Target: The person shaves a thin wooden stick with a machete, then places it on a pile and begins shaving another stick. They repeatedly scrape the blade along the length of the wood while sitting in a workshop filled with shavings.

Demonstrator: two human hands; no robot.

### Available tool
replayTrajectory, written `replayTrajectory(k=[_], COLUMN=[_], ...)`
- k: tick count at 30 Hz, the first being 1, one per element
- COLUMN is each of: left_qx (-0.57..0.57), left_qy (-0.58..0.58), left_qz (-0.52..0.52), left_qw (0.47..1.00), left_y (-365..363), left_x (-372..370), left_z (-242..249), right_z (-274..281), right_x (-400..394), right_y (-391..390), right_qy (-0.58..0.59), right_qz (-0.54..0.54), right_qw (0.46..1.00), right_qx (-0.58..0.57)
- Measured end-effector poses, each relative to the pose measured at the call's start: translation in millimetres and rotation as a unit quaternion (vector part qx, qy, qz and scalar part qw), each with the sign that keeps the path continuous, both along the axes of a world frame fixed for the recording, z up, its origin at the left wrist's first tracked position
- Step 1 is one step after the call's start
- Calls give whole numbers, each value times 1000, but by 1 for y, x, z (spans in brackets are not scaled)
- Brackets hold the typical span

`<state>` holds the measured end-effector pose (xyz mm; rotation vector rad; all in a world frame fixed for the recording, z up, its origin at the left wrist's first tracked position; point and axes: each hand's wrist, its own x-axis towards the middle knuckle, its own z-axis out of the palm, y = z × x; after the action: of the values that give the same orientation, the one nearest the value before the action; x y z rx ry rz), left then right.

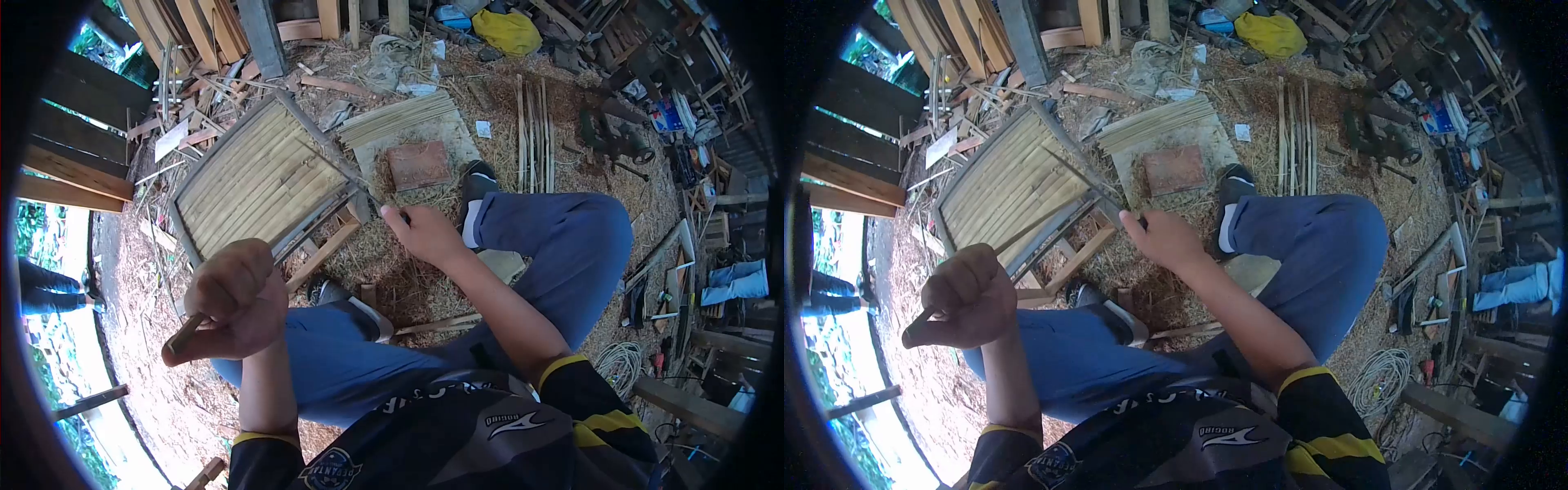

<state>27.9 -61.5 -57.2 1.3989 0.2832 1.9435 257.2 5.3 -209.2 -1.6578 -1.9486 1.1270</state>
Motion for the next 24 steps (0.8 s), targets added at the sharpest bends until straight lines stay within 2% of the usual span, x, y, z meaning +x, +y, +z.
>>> replayTrajectory(k=[3, 6, 9, 12, 15, 18, 19, 22, 24], left_qx=[2, 3, 29, 23, 21, 28, 30, 39, 46], left_qy=[0, 16, 14, 22, 15, 32, 29, 29, 26], left_qz=[-17, 6, 51, 53, 30, 4, 6, 13, 26], left_qw=[1000, 1000, 998, 998, 999, 999, 999, 999, 998], left_y=[0, 1, 2, -2, -5, -6, -6, -6, -6], left_x=[2, -1, 9, 6, 5, -4, -3, -4, 1], left_z=[4, -1, 7, 4, 5, 4, 3, 3, 3], right_z=[10, -4, -11, -8, 16, 78, 66, 25, 3], right_x=[6, 10, 12, 5, -4, -20, -26, -28, -25], right_y=[-9, -1, -1, -9, -19, -38, -43, -40, -22], right_qy=[-21, 8, -22, -14, 31, 99, 141, 107, 109], right_qz=[4, -21, -7, -29, -6, 67, 76, 48, -3], right_qw=[999, 996, 999, 999, 999, 993, 986, 990, 994], right_qx=[-36, -85, -45, -31, 0, -18, 46, 74, 14])
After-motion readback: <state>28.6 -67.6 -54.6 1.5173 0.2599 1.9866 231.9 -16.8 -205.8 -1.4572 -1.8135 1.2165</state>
